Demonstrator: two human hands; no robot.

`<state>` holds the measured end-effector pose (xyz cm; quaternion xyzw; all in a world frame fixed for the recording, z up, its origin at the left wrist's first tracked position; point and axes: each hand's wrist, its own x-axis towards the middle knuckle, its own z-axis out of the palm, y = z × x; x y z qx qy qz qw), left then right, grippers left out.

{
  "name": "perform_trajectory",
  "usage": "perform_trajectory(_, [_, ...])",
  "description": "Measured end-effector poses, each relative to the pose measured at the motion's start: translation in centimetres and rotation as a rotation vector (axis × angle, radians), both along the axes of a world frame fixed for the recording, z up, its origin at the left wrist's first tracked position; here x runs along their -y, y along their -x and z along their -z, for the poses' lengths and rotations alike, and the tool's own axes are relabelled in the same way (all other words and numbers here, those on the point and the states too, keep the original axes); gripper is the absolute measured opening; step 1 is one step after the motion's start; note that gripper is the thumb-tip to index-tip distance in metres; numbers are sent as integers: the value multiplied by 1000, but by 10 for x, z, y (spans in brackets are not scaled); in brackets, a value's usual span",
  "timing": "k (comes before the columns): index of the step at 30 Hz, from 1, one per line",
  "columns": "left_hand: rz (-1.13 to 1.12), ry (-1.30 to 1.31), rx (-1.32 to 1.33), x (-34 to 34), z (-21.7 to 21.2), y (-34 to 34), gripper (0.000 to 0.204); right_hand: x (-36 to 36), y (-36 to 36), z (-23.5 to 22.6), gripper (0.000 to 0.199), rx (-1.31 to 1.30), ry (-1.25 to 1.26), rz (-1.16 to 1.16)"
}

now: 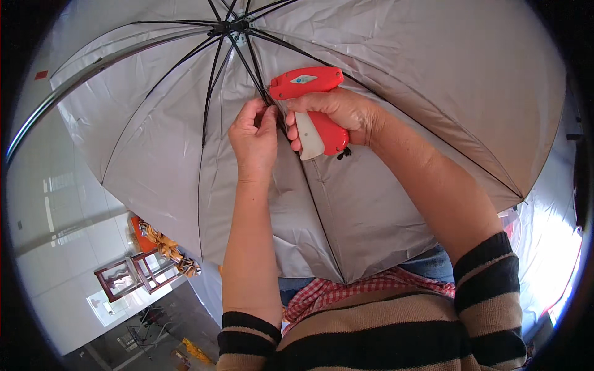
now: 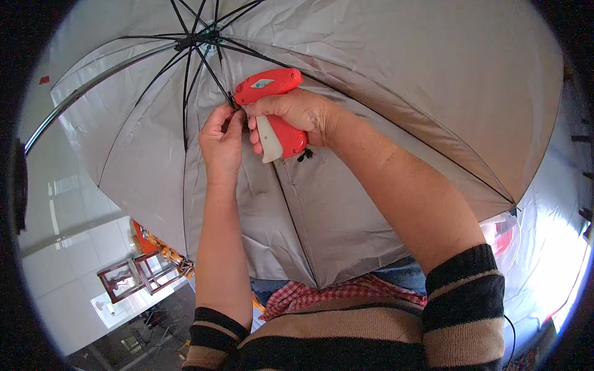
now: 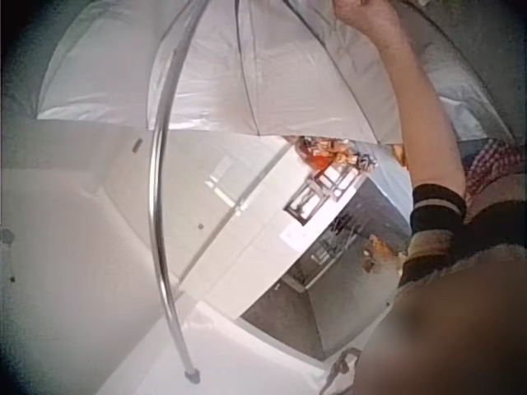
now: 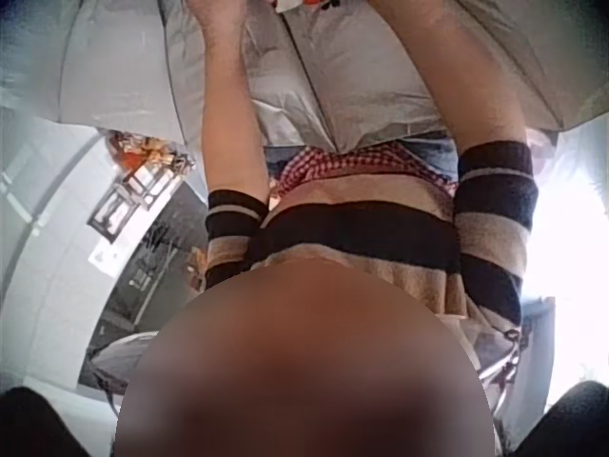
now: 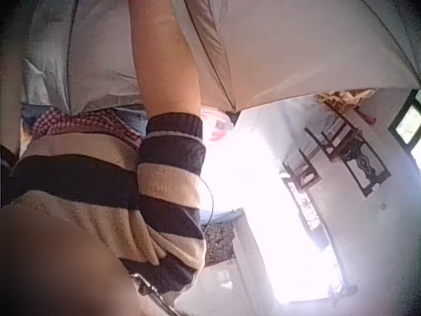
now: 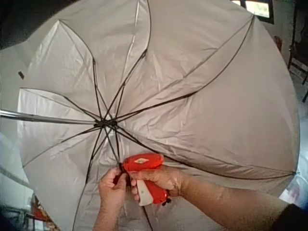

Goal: The person is using a hot glue gun to attach the umbrella fabric to the metal frame ribs on a production floor.

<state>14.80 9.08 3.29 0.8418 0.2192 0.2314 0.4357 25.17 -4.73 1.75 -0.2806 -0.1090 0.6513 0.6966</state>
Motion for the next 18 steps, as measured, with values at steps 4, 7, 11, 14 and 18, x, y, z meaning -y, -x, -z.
perform_trajectory(4, [0, 2, 9, 0, 3, 1, 7, 1, 4, 2, 23, -11, -1, 22])
perform_trajectory(7, [-4, -9, 6, 2, 2, -1, 8, -1, 1, -1, 22, 9, 22, 27])
perform_trajectory(11, [2, -53, 35, 4, 3, -6, 7, -9, -1, -7, 22, 122, 119, 31])
perform_trajectory(14, [-18, -86, 32, 0, 7, -5, 8, -11, -2, -12, 22, 264, 226, 45])
perform_trajectory(18, [-103, -243, 4, -2, 8, -2, 5, 3, 2, -15, 24, 247, 218, 44])
